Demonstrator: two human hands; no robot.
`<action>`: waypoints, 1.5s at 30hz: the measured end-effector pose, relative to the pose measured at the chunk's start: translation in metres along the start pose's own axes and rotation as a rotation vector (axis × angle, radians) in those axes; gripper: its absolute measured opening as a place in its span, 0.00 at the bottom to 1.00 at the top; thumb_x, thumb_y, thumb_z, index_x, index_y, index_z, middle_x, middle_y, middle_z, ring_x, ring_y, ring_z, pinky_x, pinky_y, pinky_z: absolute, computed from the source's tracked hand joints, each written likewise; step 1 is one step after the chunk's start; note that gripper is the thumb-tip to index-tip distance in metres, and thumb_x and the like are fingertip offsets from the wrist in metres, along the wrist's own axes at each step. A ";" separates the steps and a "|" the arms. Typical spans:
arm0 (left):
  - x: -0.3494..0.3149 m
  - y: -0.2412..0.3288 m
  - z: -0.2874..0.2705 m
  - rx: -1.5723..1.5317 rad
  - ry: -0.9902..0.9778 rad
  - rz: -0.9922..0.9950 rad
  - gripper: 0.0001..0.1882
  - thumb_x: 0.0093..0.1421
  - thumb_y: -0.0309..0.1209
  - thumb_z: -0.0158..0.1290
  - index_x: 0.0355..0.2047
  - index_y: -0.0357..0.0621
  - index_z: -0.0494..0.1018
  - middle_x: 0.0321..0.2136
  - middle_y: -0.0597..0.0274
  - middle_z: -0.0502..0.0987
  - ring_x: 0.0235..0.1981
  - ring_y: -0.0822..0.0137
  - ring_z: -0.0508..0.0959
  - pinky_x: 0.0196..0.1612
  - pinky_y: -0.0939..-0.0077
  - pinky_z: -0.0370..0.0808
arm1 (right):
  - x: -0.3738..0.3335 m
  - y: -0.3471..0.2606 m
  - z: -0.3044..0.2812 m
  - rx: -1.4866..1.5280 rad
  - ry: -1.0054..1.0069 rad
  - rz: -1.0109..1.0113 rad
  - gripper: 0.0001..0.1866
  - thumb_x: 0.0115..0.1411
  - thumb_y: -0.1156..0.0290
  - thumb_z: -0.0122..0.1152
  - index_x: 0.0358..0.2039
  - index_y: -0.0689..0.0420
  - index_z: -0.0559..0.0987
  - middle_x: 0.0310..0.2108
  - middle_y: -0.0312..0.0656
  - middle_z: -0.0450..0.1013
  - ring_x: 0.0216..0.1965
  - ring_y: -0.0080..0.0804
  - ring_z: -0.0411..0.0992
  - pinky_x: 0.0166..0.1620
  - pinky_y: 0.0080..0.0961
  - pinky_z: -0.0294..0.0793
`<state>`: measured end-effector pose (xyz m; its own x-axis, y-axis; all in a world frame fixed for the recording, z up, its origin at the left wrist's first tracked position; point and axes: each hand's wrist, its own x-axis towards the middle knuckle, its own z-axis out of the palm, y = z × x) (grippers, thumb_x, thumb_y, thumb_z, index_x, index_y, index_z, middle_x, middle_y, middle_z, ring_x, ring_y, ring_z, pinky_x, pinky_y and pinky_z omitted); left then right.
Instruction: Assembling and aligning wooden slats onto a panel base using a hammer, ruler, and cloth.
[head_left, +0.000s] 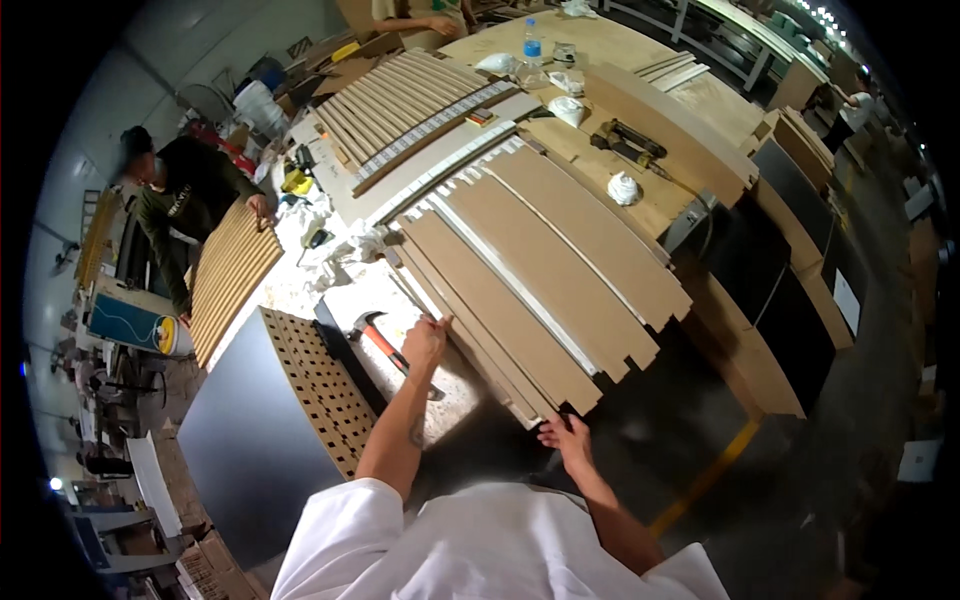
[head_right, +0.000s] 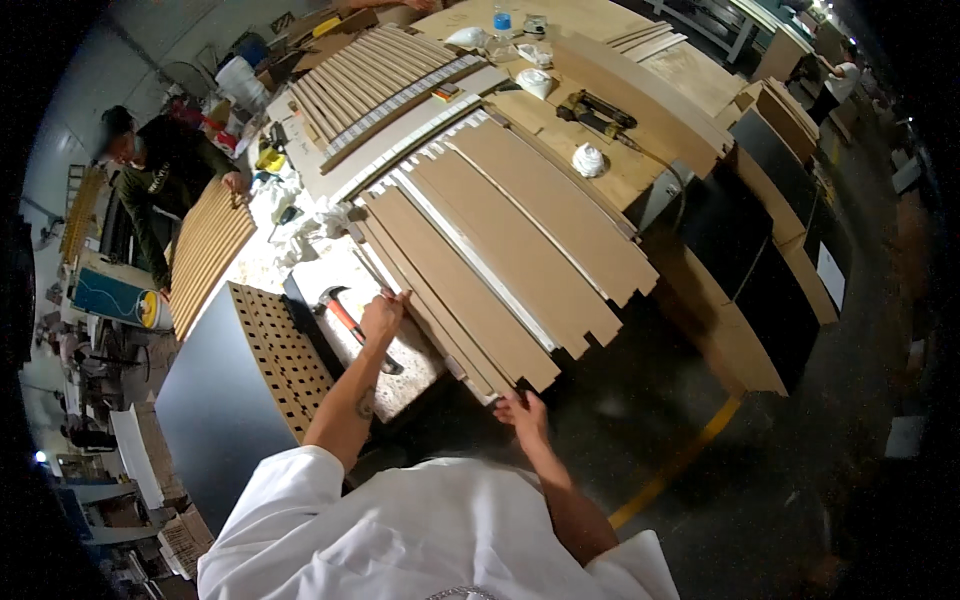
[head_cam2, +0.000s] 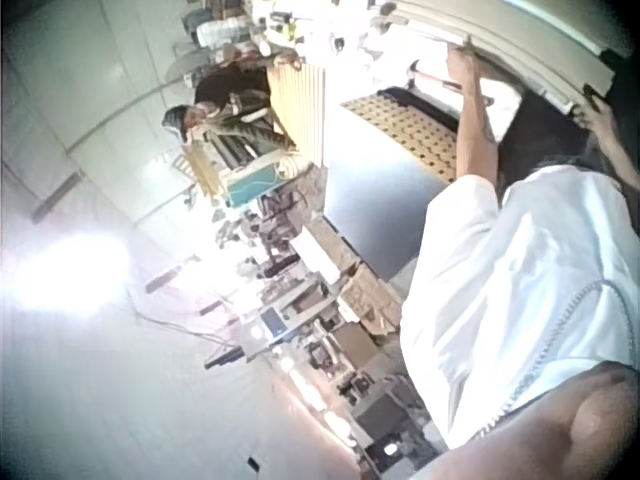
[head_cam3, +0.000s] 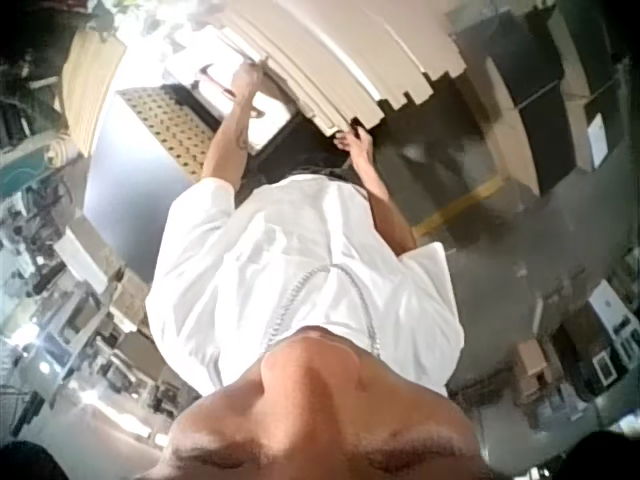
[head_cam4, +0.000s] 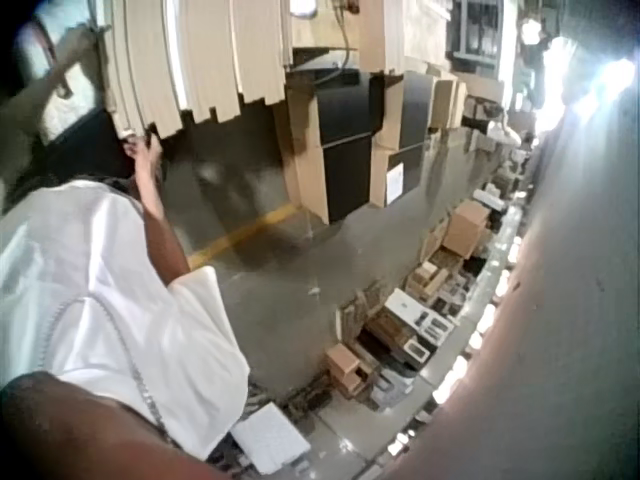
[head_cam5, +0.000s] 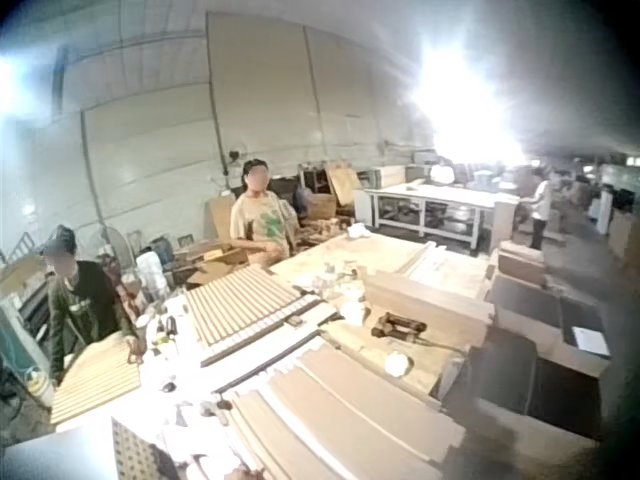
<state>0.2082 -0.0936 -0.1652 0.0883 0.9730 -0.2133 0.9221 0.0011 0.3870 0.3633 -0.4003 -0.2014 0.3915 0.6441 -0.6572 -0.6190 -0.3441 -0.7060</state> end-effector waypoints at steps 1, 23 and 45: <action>-0.001 0.004 -0.002 0.003 -0.003 -0.022 0.30 0.57 0.58 0.54 0.34 0.39 0.75 0.30 0.43 0.79 0.36 0.43 0.79 0.39 0.55 0.74 | -0.002 0.000 -0.003 -0.014 0.018 0.010 0.15 0.65 0.61 0.58 0.38 0.63 0.75 0.29 0.44 0.77 0.27 0.30 0.77 0.29 0.21 0.75; 0.003 0.018 0.011 0.327 -0.153 0.618 0.55 0.57 0.68 0.41 0.67 0.32 0.44 0.69 0.46 0.45 0.71 0.53 0.42 0.69 0.45 0.35 | -0.014 -0.002 0.000 -0.257 0.123 -0.105 0.16 0.66 0.63 0.54 0.32 0.66 0.75 0.24 0.45 0.76 0.22 0.29 0.75 0.26 0.23 0.75; 0.075 0.033 -0.020 0.476 -0.237 0.537 0.51 0.57 0.59 0.50 0.66 0.31 0.46 0.68 0.46 0.48 0.70 0.55 0.46 0.71 0.55 0.39 | 0.034 0.016 0.020 -0.131 0.241 0.090 0.20 0.58 0.62 0.66 0.42 0.65 0.74 0.30 0.43 0.75 0.25 0.30 0.74 0.27 0.24 0.78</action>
<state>0.2381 -0.0163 -0.1507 0.6007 0.7358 -0.3128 0.7878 -0.6114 0.0747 0.3534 -0.3702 -0.2298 0.4988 0.4315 -0.7517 -0.5716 -0.4882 -0.6595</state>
